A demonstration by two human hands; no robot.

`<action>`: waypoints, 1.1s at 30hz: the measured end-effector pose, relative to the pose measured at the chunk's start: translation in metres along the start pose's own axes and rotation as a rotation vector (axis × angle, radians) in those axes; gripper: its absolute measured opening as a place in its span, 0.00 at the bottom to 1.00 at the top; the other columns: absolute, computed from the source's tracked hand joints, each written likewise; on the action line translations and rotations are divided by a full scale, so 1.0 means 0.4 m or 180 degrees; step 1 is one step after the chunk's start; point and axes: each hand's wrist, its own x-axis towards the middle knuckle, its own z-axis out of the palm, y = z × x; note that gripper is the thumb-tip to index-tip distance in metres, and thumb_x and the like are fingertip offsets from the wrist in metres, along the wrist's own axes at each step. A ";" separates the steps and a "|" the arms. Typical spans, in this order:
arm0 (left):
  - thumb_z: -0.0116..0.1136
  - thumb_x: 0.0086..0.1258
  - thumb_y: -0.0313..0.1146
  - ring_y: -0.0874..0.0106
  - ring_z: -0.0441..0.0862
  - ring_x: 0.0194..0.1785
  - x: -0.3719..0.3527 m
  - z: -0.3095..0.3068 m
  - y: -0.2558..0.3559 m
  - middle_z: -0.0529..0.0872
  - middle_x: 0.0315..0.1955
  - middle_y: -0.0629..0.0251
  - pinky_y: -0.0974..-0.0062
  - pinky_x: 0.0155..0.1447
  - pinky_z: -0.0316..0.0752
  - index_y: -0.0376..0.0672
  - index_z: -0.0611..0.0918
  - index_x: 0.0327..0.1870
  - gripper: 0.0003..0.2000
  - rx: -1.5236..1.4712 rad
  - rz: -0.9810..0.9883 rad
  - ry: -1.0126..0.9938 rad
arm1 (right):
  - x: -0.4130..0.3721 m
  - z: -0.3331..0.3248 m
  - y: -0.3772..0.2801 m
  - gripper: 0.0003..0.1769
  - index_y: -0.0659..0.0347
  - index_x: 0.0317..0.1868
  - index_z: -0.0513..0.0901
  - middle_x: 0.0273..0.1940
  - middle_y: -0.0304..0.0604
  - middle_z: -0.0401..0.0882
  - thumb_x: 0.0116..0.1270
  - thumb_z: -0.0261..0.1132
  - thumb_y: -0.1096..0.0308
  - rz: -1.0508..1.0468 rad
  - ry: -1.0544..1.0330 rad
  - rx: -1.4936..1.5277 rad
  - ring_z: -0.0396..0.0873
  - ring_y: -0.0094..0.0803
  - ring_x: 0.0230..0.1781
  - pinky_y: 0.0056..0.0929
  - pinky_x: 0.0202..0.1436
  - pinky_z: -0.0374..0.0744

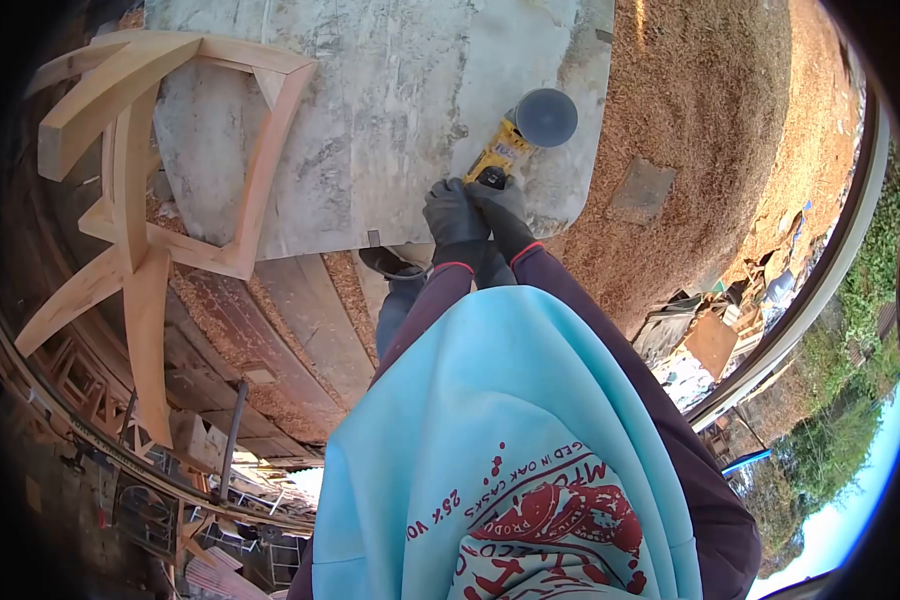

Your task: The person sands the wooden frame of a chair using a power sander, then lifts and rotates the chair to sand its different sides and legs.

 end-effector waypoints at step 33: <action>0.68 0.69 0.44 0.52 0.82 0.64 -0.674 -0.338 -0.790 0.84 0.61 0.47 0.58 0.67 0.76 0.35 0.73 0.70 0.33 -0.1222 -0.1028 0.0115 | -0.370 -0.296 0.166 0.12 0.63 0.42 0.85 0.28 0.34 0.79 0.65 0.74 0.64 -0.0758 0.0011 -0.0645 0.77 0.24 0.25 0.26 0.31 0.77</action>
